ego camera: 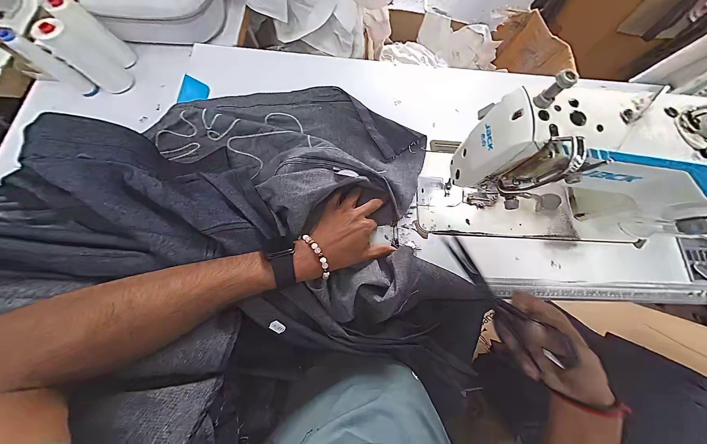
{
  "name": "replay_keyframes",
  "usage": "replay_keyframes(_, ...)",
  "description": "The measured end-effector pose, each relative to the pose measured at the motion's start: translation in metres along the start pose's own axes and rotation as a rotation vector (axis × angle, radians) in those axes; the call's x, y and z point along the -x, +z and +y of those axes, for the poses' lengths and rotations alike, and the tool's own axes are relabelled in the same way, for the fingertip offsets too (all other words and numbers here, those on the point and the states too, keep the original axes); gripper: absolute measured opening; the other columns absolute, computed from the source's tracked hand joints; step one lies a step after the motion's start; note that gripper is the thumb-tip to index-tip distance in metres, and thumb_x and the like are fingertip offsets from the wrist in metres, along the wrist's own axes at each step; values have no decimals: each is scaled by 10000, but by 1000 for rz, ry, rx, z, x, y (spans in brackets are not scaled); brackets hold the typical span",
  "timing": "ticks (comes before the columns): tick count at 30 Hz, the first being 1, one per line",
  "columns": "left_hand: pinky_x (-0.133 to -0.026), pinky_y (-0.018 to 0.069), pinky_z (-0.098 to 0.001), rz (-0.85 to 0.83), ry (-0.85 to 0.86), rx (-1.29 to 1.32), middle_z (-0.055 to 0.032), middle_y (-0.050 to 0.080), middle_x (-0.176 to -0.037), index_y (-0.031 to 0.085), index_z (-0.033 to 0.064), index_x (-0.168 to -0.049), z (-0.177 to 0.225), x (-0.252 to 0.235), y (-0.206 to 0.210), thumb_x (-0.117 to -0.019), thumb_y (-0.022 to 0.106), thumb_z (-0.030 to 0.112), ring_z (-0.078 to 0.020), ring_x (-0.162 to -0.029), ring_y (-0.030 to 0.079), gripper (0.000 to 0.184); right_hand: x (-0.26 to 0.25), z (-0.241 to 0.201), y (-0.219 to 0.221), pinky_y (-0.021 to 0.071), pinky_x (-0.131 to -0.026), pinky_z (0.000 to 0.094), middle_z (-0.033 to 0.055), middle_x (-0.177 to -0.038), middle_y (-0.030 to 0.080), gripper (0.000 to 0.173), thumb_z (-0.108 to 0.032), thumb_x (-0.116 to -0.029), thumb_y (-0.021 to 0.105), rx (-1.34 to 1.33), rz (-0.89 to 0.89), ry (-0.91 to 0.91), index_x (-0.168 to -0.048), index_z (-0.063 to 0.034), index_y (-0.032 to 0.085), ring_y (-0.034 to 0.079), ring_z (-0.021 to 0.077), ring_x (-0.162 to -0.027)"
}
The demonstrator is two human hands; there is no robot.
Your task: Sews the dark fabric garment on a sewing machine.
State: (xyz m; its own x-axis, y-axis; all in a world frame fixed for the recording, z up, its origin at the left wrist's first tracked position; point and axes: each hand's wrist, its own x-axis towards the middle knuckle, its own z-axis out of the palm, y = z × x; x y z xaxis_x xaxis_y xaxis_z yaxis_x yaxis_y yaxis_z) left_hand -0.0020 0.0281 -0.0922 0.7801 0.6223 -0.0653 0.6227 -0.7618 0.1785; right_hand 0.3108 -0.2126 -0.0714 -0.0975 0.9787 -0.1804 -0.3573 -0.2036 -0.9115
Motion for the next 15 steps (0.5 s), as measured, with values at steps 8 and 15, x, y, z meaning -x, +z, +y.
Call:
replay_keyframes(8, -1140, 325, -672, 52, 26, 13, -13, 517, -1554, 757, 139, -814, -2, -1, 6, -891, 424, 814, -386, -1466, 398, 757, -96, -17, 8, 480, -436, 230, -8, -669, 567, 335, -386, -963, 731, 369, -355, 371, -975, -122, 524, 548, 80, -480)
replay_keyframes(15, -1212, 218, -652, 48, 40, 214, -25, 412, -1629, 733, 162, -950, -10, 0, 10, -909, 447, 794, -361, -1541, 264, 695, -1, -56, -3, 542, -473, 303, -20, -792, 659, 264, -381, -976, 713, 644, -70, 216, -1082, -179, 580, 606, 98, -553)
